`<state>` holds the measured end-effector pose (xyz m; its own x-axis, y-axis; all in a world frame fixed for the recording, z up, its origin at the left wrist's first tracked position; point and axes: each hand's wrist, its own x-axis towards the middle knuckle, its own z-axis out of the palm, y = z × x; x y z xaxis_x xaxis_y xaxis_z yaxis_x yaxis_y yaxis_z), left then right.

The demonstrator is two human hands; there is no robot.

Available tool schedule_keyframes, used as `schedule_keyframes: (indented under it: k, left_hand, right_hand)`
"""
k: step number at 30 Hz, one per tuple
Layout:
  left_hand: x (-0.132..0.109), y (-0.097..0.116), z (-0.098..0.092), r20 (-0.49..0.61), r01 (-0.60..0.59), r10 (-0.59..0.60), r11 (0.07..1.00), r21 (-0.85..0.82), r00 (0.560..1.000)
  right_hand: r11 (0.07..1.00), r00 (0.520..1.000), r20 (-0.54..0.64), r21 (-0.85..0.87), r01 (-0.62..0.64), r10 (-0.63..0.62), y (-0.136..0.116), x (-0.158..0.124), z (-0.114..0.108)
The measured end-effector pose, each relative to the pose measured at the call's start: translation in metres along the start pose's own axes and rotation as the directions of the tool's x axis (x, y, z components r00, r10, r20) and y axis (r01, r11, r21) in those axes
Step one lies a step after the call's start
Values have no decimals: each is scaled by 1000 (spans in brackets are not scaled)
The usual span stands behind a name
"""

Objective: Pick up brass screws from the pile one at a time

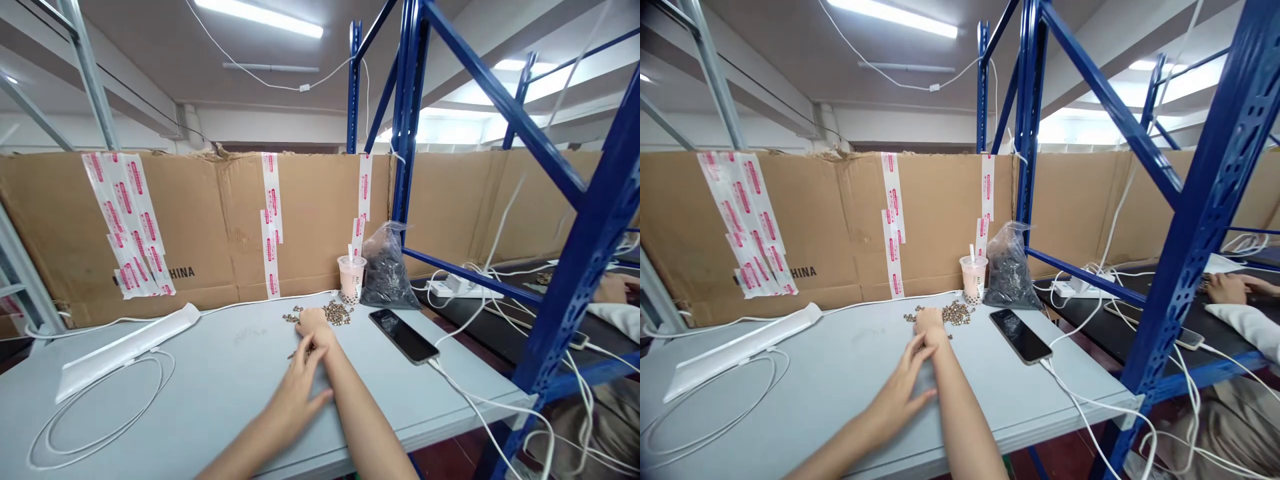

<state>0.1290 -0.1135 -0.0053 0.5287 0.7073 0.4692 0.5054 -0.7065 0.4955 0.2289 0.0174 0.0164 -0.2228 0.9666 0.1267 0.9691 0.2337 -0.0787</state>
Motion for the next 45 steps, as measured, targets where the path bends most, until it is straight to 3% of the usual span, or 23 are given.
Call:
schedule_keyframes:
  k: [3, 6, 7, 9, 12, 14, 17, 20, 22, 24, 26, 28, 31, 36, 40, 45]
  left_hand:
    - [-24, 44, 30, -91, 86, -103, 981, -173, 991]
    - [-34, 74, 44, -200, 149, -205, 953, -263, 958]
    - [-32, 80, 46, -177, 139, -191, 953, -269, 966]
    - [-25, 86, 48, -233, 122, -192, 951, -285, 953]
    - [-15, 88, 59, -389, 139, -250, 946, -291, 887]
    - [-17, 91, 71, -434, 180, -317, 928, -327, 843]
    - [-34, 110, 90, -349, 85, -227, 922, -379, 909]
    - [-58, 134, 99, -288, 5, -145, 900, -437, 946]
    - [-70, 143, 98, -271, 13, -147, 898, -441, 951]
    - [-72, 140, 91, -297, 88, -234, 897, -433, 926]
    - [-67, 128, 83, -349, 195, -366, 877, -438, 863]
    - [-60, 114, 77, -384, 227, -421, 860, -457, 822]
    - [-60, 110, 80, -353, 228, -428, 844, -486, 832]
    - [-86, 137, 94, -266, 228, -432, 798, -558, 862]
    - [-85, 137, 82, -247, 197, -396, 796, -572, 884]
    - [-73, 127, 76, -291, 243, -450, 805, -541, 844]
  right_hand:
    - [1000, 999, -37, -24, -13, 12, -2, -3, -3]
    - [999, 998, -56, -50, 18, -21, -7, -14, -7]
    - [997, 998, -59, -64, 33, -37, -8, -20, -8]
    - [995, 992, -92, -61, 84, -89, -10, -33, -8]
    - [973, 964, -134, -6, 231, -230, -4, -56, -2]
    - [949, 935, -189, 32, 312, -301, 5, -69, 6]
    - [933, 921, -234, 111, 343, -311, 14, -78, 19]
    - [918, 913, -256, 160, 364, -317, 14, -78, 29]
    - [913, 912, -268, 185, 365, -310, 11, -77, 32]
    - [910, 913, -274, 204, 361, -301, 8, -77, 34]
    - [909, 914, -282, 216, 356, -291, 7, -80, 34]
    - [916, 920, -280, 217, 337, -273, 6, -84, 33]
    - [931, 927, -280, 195, 308, -248, 7, -90, 30]
    - [941, 925, -312, 182, 284, -219, 11, -92, 29]
    - [937, 895, -386, 166, 306, -224, 7, -94, 27]
    - [933, 866, -467, 200, 299, -178, 1, -100, 22]
